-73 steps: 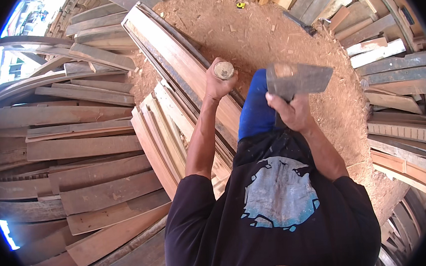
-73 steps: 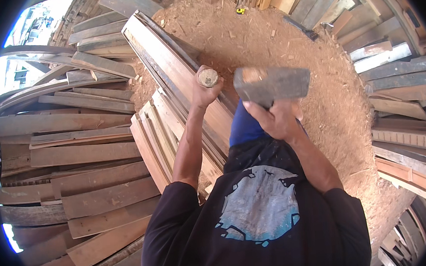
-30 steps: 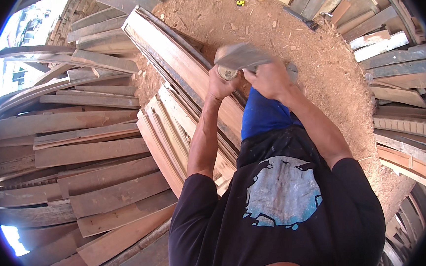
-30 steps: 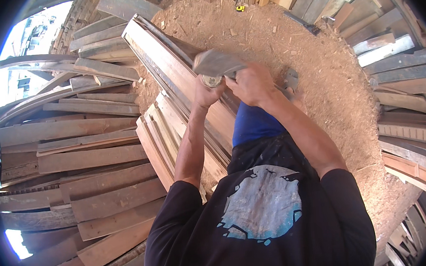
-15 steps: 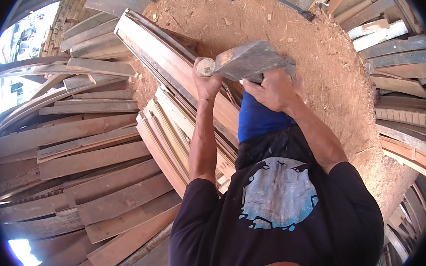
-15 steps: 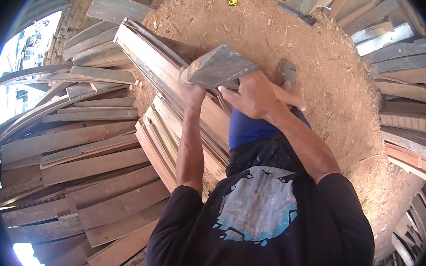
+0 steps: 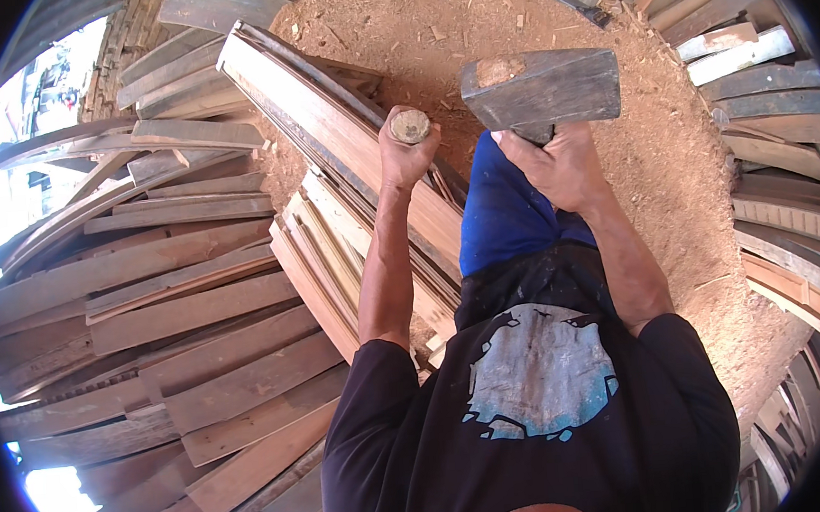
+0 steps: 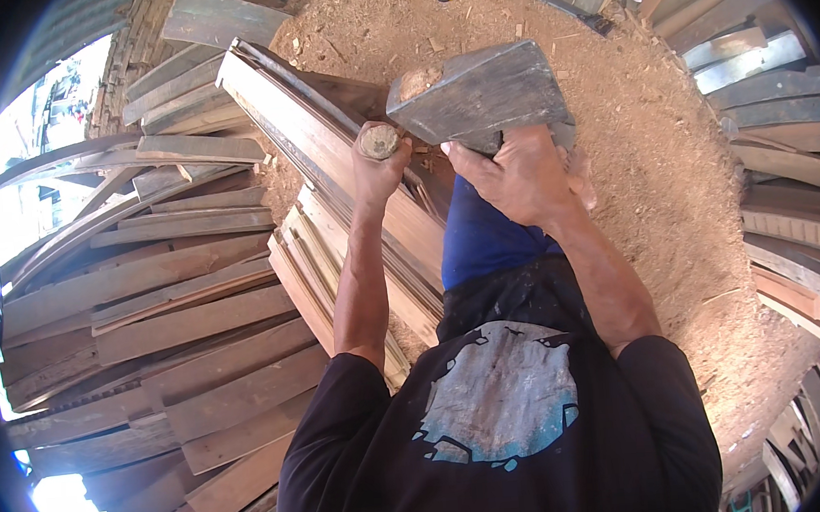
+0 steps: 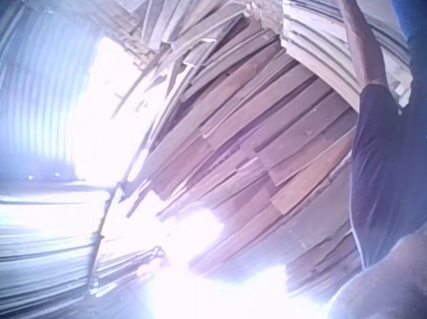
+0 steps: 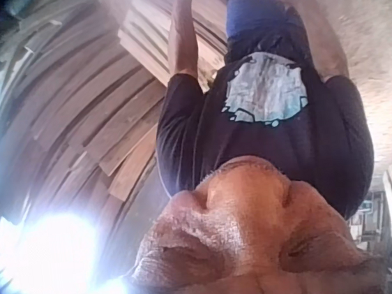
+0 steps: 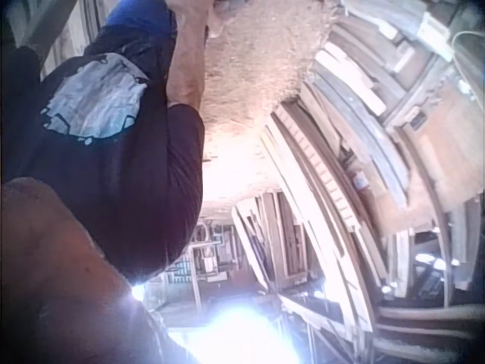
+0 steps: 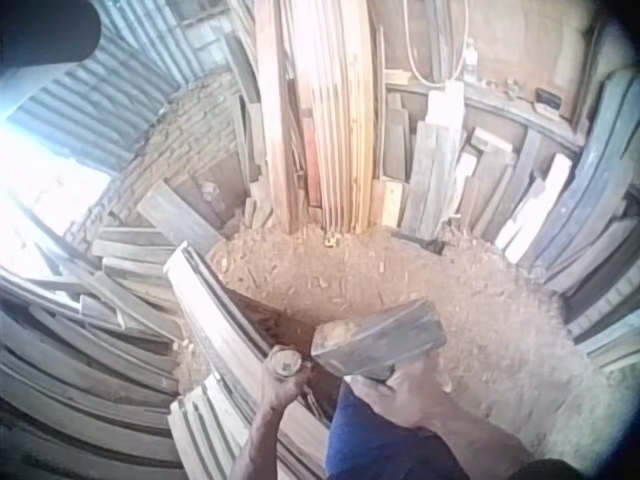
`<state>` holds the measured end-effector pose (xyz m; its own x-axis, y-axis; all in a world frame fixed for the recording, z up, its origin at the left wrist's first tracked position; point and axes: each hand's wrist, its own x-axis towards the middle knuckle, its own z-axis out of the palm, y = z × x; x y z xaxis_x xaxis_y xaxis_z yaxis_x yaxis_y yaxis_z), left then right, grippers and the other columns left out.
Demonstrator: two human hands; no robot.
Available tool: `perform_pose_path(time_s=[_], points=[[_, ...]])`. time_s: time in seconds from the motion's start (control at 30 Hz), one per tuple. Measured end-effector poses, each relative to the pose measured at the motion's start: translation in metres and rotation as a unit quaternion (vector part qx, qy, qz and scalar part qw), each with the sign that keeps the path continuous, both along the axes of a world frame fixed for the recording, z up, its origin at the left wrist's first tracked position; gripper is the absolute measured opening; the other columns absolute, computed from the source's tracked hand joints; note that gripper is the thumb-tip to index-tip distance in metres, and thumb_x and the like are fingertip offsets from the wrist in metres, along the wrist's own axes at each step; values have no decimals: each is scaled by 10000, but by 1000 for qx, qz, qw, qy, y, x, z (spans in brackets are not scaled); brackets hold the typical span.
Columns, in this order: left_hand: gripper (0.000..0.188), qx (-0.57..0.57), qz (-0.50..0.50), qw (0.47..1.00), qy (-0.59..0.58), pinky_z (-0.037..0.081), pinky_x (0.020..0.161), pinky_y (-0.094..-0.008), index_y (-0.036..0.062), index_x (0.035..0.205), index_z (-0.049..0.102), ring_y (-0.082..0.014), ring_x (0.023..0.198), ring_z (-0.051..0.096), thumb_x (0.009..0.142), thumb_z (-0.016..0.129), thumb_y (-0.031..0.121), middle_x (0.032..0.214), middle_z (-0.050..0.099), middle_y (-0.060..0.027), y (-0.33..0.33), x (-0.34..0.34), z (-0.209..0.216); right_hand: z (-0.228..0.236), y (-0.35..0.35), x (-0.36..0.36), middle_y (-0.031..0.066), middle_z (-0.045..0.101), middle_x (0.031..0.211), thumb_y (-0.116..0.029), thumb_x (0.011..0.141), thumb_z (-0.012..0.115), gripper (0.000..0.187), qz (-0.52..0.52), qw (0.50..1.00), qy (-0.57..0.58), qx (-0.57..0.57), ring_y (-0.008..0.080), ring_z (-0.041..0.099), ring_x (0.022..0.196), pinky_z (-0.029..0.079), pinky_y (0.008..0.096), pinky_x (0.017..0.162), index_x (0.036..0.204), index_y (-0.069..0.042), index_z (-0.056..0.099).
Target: The person uses a chisel and mallet to carve and shape wooden planks in a workshop. They repeatedly strike the chisel to remove material, then inspect and reposition the planks to continue shaping them.
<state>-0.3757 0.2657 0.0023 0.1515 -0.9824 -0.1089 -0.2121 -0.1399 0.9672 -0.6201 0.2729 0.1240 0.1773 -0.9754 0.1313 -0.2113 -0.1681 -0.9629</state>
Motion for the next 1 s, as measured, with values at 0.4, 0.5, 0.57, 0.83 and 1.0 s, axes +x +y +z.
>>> perform_pose_path(time_s=[0.4,0.5,0.57,0.83,1.0], points=[[208,-12,-49,999,-16,509,710,-257,36,985,611,-77,781,603,800,706,24,851,647,9,-4,3,-3,0,-14,14,152,735,949,-198,853,704,215,-22,993,89,-78,347,704,853,537,434,755,1001,-43,712],[274,-114,-105,988,8,534,789,-291,15,1075,667,-120,901,649,801,667,5,1008,706,-25,-11,-12,1,-43,-28,39,232,701,925,-237,851,687,243,102,951,285,63,408,675,870,530,470,783,982,-33,698],[271,-74,-128,988,-37,532,805,-295,24,1065,670,-123,921,647,795,678,3,1009,705,-18,-7,-6,-13,-43,-34,43,252,688,934,-228,841,678,240,151,927,331,94,422,665,886,520,489,776,961,-21,688],[194,-27,19,998,45,508,665,-266,62,869,559,-62,723,572,788,735,70,774,597,22,2,-11,-13,-25,-29,31,233,687,888,-229,844,680,249,36,989,146,-3,430,661,838,527,474,757,977,-18,683],[193,4,4,1000,17,470,639,-249,65,863,552,-57,699,537,781,725,36,767,581,40,-5,3,-6,5,-24,20,216,695,978,-167,835,707,249,3,999,50,1,384,666,890,519,423,795,1031,-14,683]])
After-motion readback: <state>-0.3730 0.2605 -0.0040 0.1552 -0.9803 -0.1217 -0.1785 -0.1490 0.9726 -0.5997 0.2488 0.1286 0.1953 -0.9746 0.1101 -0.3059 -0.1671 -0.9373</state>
